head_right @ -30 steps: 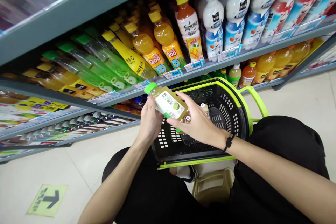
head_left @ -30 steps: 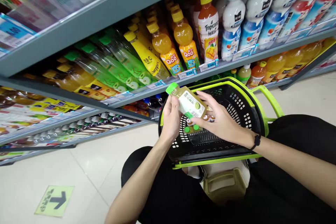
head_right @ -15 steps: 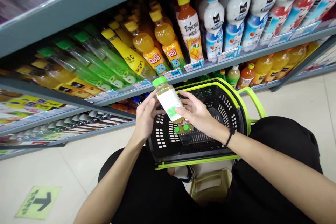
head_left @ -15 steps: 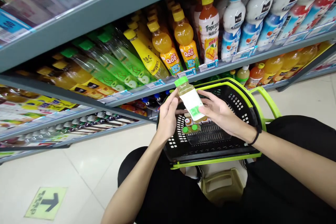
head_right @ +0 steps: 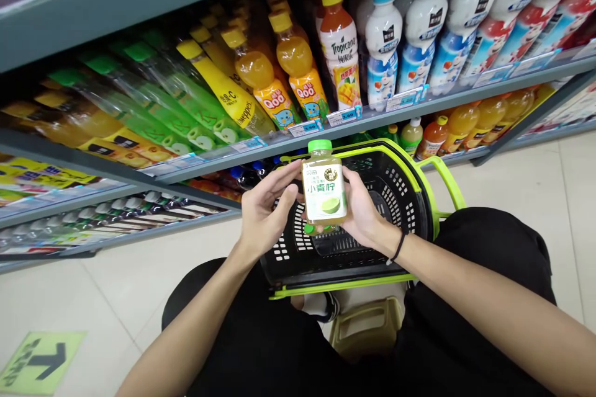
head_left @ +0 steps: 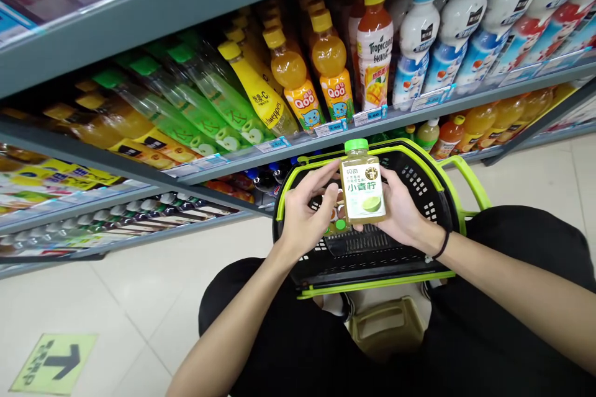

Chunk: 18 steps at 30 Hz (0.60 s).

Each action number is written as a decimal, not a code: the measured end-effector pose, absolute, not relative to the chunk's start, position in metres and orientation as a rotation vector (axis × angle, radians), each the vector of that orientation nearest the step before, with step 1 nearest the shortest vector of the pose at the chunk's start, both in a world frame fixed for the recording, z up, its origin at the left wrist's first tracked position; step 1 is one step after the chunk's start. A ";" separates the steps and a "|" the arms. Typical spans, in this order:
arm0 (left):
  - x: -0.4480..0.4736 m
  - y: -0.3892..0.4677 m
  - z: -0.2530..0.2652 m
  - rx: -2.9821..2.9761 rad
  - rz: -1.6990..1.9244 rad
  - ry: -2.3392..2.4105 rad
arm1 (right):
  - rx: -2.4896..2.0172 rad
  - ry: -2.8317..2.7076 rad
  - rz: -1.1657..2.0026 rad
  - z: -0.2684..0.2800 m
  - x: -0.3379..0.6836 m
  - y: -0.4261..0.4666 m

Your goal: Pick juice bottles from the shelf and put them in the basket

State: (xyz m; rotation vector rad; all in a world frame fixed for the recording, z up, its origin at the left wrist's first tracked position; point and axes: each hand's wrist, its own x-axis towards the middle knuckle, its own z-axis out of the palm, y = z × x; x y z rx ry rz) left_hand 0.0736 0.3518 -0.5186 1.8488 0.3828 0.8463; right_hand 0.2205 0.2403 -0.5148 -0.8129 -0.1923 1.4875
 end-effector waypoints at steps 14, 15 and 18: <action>0.077 0.345 -0.513 1.941 0.954 0.376 | -0.725 -0.138 1.612 -0.508 0.224 0.236; 0.077 0.345 -0.513 1.934 0.953 0.379 | -0.722 -0.140 1.616 -0.508 0.224 0.236; 0.077 0.347 -0.514 1.914 0.954 0.390 | -0.707 -0.161 1.627 -0.509 0.225 0.237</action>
